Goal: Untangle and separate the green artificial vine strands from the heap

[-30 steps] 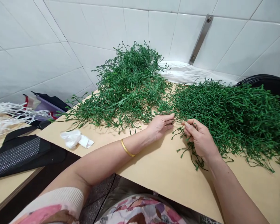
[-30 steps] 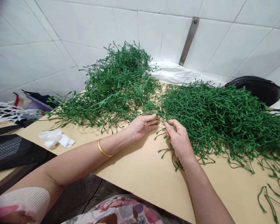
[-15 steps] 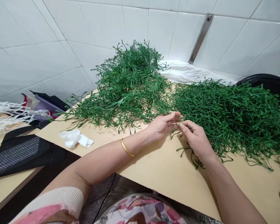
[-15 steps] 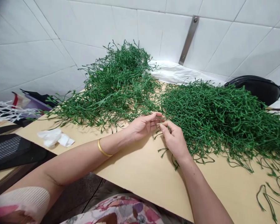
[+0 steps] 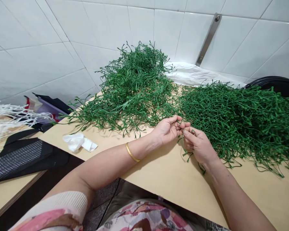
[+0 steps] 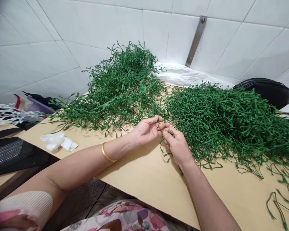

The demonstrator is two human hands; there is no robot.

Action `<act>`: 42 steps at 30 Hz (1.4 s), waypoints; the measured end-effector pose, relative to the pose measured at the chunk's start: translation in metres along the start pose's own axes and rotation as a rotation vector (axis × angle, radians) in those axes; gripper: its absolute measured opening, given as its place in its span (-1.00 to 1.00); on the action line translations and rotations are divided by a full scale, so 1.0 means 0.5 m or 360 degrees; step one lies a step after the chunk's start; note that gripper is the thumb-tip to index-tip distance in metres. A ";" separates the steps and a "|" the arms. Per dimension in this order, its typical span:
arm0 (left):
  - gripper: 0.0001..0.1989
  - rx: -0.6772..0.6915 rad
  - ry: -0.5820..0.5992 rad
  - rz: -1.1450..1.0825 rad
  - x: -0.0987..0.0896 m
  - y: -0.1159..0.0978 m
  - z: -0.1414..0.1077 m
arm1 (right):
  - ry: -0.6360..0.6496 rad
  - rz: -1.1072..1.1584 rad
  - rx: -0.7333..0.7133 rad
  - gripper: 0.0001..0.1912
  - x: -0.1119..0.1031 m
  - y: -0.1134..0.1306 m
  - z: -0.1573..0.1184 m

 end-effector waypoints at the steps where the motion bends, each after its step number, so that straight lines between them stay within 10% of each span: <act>1: -0.76 -0.0004 -0.0006 -0.0003 0.000 0.001 -0.001 | 0.0013 0.0037 0.0022 -0.68 0.003 -0.002 0.000; 9: -0.79 -0.0007 0.0023 0.0010 0.001 0.007 0.002 | -0.0096 -0.0240 -0.0175 -0.69 -0.005 0.026 0.005; 18: -0.77 -0.0145 0.0133 0.0199 0.019 0.007 -0.011 | 0.0364 -0.1026 -0.0408 -0.70 0.045 0.084 -0.035; 26: -0.86 -0.0118 0.0079 0.0540 -0.005 0.037 0.004 | -0.1308 -0.2121 -0.1083 -0.69 -0.132 0.223 -0.103; 33: -0.90 -0.0062 0.0142 0.0594 -0.006 0.038 0.006 | -0.0538 -0.1872 -0.1274 -0.76 -0.015 0.171 -0.073; 42: -0.90 0.0001 -0.0012 0.0815 -0.011 0.023 -0.005 | -0.0634 -0.2411 -0.1360 -0.79 -0.009 0.170 -0.044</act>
Point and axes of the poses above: each hand's wrist, its own z-axis towards the middle knuckle, its own x-axis out of the palm, y = z × x, the point moved 10 cm from there along z, towards the middle knuckle, and after that the axes turned 2 degrees about -x, right-handed, at the moved point
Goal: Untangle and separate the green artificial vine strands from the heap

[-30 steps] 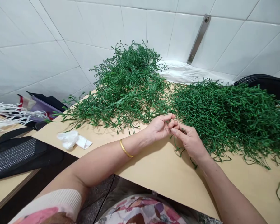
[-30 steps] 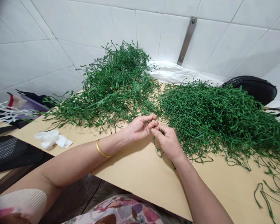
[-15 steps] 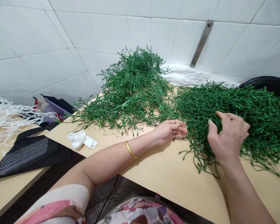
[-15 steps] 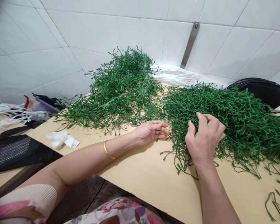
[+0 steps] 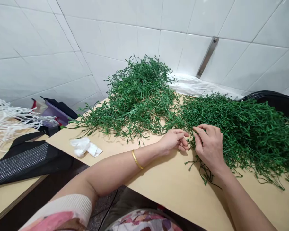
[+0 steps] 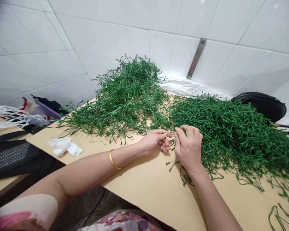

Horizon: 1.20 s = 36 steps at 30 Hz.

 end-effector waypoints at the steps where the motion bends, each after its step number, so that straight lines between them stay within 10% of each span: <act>1: -0.90 0.0013 -0.0006 0.0019 0.000 -0.002 -0.001 | 0.0036 -0.0085 -0.0052 -0.76 0.009 0.004 0.012; 8: -0.84 0.0138 0.0000 0.0218 0.009 -0.007 -0.005 | 0.0303 -0.0126 -0.0136 -0.81 0.098 0.012 0.098; 14: -0.77 0.0275 0.0042 0.0434 0.019 -0.022 -0.013 | 0.0083 -0.0114 -0.0129 -0.84 0.032 0.014 0.143; 24: -0.89 0.1411 -0.0289 0.1033 0.045 -0.189 -0.157 | 0.0027 -0.0072 0.0024 -0.81 -0.002 0.016 0.034; 36: -0.88 0.1113 -0.0298 0.0973 0.015 -0.142 -0.077 | -0.0230 0.0460 0.0331 -0.85 -0.023 -0.017 0.006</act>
Point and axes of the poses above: each hand's wrist, its own z-axis towards the middle knuckle, its own x-axis out of the palm, y = z × x, the point moved 10 cm from there along z, towards the middle knuckle, and after that the axes turned 2 degrees about -x, right-handed, at the moved point
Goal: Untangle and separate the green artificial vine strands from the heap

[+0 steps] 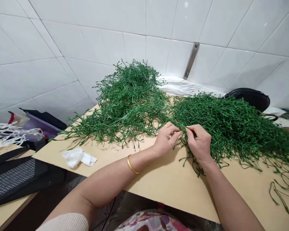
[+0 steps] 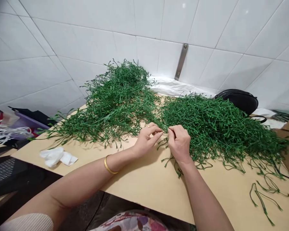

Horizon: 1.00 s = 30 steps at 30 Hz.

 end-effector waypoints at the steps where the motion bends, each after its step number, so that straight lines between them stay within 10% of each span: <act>1: -0.86 -0.0063 0.0015 -0.0066 0.004 0.009 0.001 | 0.0000 0.0015 -0.0019 -0.86 0.001 0.002 -0.002; 5: -0.72 -0.0455 0.0044 -0.0449 0.013 0.065 0.004 | 0.0000 -0.0068 -0.0202 -0.88 0.007 0.020 -0.011; 12: -0.61 -0.0495 -0.0478 -0.0539 -0.073 0.087 0.024 | -0.0054 -0.0383 -0.0456 -0.91 0.010 0.042 -0.020; 18: -0.56 -0.0704 -0.0145 -0.0642 -0.021 0.101 0.018 | 0.0110 -0.0496 -0.0550 -0.90 0.032 0.039 -0.024; 30: -0.71 -0.0263 -0.0083 -0.0499 -0.033 0.062 0.041 | -0.0004 -0.0389 -0.0415 -0.81 0.004 0.031 -0.026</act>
Point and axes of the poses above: each hand's wrist, its own z-axis towards the middle knuckle, its own x-axis out of the palm, y = z × x, the point moved 10 cm from there along z, towards the middle knuckle, and after that the axes turned 2 degrees about -x, right-handed, at the moved point
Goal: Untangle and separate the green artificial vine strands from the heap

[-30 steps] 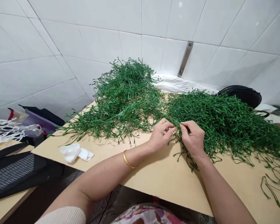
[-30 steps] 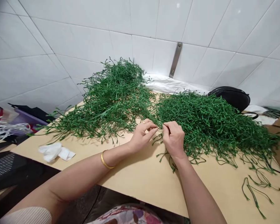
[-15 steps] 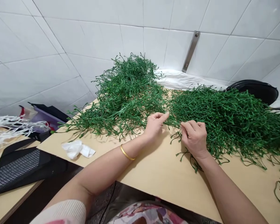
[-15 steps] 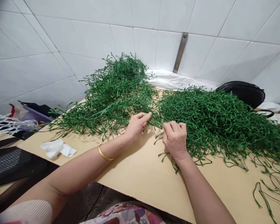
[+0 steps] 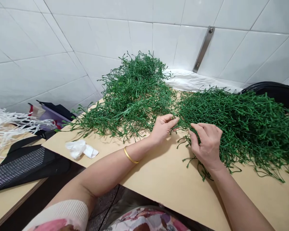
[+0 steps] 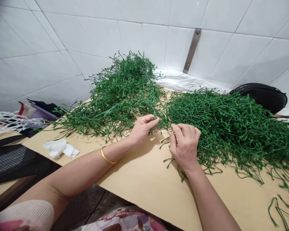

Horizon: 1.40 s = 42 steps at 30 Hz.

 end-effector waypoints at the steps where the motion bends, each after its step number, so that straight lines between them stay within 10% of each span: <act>1: -0.69 0.0018 -0.0003 0.0047 0.000 -0.002 -0.001 | 0.0000 -0.0008 -0.0022 -0.77 -0.001 0.004 0.000; 19: -0.81 -0.0580 0.0107 -0.0866 0.045 0.070 -0.019 | -0.0236 -0.0099 -0.0502 -0.70 -0.031 0.086 -0.006; 35: -0.79 -0.0242 0.0014 -0.0235 0.009 0.032 -0.002 | 0.0105 0.0366 0.0232 -0.86 0.013 -0.042 0.001; 42: -0.87 0.0581 -0.0369 0.0571 -0.010 -0.113 -0.055 | 0.0057 -0.0021 0.0126 -0.85 0.003 -0.040 0.001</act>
Point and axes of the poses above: each hand's wrist, its own z-axis towards the middle knuckle, its own x-axis out of the palm, y = z × x, the point moved 10 cm from there along z, towards the middle knuckle, and after that the axes turned 2 degrees about -x, right-handed, at the moved point
